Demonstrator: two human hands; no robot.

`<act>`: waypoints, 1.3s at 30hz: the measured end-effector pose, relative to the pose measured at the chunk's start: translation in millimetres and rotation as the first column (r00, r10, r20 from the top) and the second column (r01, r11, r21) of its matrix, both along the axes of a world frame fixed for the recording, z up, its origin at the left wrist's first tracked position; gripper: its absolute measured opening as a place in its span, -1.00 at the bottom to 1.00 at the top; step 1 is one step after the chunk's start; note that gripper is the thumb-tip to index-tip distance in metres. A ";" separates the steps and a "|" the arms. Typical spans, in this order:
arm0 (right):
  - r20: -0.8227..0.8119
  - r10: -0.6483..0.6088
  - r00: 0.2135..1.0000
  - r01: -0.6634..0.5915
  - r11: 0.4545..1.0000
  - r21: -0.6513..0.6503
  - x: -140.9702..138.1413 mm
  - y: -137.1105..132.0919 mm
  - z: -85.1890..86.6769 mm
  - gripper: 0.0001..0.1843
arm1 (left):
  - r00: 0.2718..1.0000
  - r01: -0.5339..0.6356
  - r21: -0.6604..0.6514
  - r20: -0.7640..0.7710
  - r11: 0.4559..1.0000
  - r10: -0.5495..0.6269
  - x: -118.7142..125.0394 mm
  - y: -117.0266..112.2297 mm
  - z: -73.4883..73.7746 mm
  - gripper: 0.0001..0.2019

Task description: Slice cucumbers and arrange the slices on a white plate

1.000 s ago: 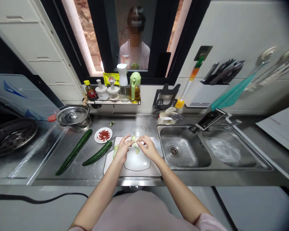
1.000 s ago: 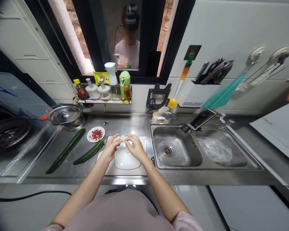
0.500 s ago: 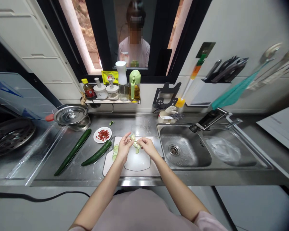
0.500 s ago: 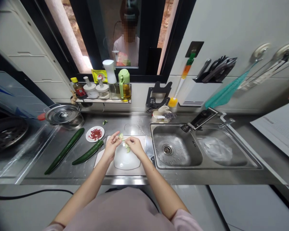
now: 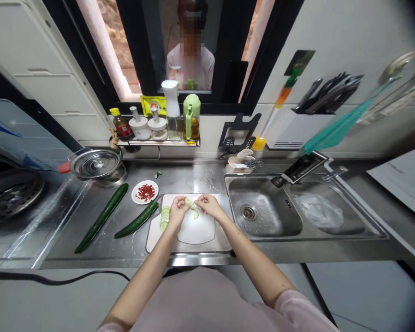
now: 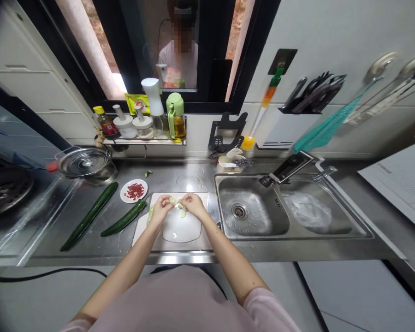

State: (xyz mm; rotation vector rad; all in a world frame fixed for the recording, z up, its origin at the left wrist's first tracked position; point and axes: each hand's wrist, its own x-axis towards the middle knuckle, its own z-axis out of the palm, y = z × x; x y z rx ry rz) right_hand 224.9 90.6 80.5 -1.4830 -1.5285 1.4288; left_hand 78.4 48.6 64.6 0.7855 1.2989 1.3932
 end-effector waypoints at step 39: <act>0.782 0.182 0.596 -0.331 0.943 0.032 -9.4 15.1 -54.1 -0.77 | 0.261 0.038 -0.428 -0.868 0.903 -0.422 9.3 9.3 -48.3 -0.81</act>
